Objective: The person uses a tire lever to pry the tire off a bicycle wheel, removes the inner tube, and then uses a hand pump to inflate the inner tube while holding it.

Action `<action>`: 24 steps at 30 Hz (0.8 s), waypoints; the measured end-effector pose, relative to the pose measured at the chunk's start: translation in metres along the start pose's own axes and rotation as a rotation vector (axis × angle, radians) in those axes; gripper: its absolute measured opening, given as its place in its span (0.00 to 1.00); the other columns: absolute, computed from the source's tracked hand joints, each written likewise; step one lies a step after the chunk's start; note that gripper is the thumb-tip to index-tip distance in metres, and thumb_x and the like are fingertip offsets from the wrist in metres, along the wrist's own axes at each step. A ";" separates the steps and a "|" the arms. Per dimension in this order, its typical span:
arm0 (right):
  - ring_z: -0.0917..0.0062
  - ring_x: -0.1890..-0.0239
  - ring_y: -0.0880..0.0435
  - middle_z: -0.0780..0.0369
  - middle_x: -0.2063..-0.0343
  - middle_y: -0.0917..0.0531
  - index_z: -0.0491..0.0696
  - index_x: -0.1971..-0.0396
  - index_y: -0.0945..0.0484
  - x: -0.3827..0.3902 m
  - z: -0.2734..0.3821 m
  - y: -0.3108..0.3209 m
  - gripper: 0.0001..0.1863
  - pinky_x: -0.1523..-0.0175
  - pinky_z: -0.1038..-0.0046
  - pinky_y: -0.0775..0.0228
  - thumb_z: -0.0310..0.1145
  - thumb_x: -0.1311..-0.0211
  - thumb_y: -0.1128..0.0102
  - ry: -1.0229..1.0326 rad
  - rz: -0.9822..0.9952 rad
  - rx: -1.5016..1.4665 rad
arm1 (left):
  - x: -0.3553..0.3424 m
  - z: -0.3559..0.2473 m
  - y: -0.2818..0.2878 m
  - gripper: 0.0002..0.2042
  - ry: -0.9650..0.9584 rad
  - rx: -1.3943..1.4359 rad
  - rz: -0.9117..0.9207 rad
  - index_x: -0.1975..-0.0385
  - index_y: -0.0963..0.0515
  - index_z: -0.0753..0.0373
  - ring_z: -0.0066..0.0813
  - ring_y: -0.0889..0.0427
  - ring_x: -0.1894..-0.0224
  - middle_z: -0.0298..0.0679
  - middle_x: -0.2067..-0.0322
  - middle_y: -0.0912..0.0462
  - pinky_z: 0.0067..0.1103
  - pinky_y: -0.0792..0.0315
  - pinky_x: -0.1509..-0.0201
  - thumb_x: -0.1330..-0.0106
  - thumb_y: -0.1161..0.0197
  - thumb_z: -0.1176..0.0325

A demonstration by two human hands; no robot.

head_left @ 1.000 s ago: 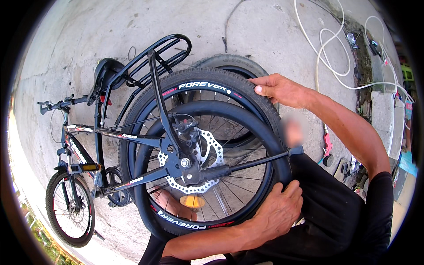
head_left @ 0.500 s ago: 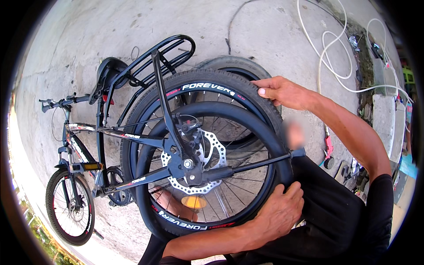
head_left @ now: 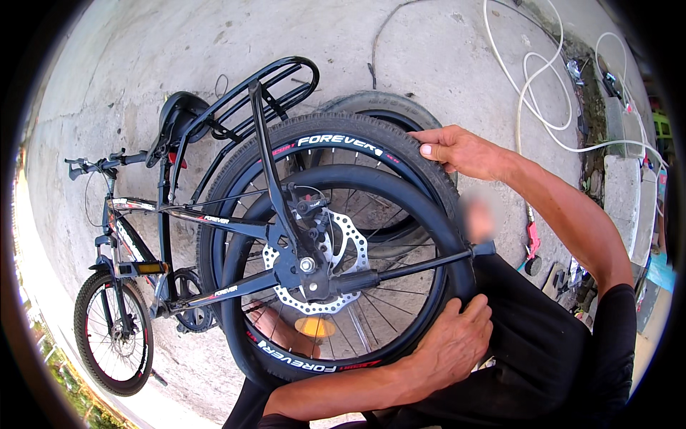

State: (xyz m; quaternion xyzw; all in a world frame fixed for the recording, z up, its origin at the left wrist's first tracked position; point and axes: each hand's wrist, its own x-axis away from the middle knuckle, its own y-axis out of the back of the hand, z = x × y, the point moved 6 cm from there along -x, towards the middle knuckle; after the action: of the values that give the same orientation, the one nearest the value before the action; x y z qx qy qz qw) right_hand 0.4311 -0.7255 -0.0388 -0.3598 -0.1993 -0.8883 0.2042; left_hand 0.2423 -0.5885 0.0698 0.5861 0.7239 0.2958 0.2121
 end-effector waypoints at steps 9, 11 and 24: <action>0.80 0.59 0.26 0.63 0.54 0.19 0.45 0.32 0.34 -0.002 -0.002 -0.001 0.27 0.55 0.74 0.29 0.43 0.24 0.52 0.011 0.003 -0.027 | -0.001 0.001 0.002 0.09 -0.007 -0.020 -0.019 0.72 0.23 0.61 0.29 0.32 0.57 0.33 0.68 0.29 0.24 0.41 0.60 0.46 0.39 0.63; 0.79 0.58 0.25 0.62 0.53 0.19 0.45 0.31 0.35 -0.004 -0.008 0.001 0.28 0.54 0.74 0.29 0.44 0.24 0.52 0.021 -0.007 -0.039 | -0.001 0.001 0.002 0.08 -0.011 -0.027 -0.031 0.72 0.23 0.61 0.29 0.32 0.57 0.33 0.69 0.28 0.23 0.40 0.61 0.45 0.40 0.63; 0.77 0.59 0.23 0.58 0.50 0.19 0.45 0.31 0.36 0.003 -0.017 0.005 0.32 0.56 0.72 0.27 0.49 0.26 0.49 0.071 -0.040 0.048 | -0.007 -0.015 0.013 0.12 -0.008 -0.152 -0.096 0.62 0.23 0.65 0.30 0.30 0.56 0.40 0.58 0.23 0.23 0.38 0.62 0.42 0.42 0.65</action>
State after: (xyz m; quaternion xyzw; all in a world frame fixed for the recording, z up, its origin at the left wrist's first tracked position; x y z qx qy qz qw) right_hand 0.4219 -0.7384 -0.0463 -0.3190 -0.2205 -0.8994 0.2018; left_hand 0.2438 -0.5959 0.0892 0.5342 0.7256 0.3372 0.2729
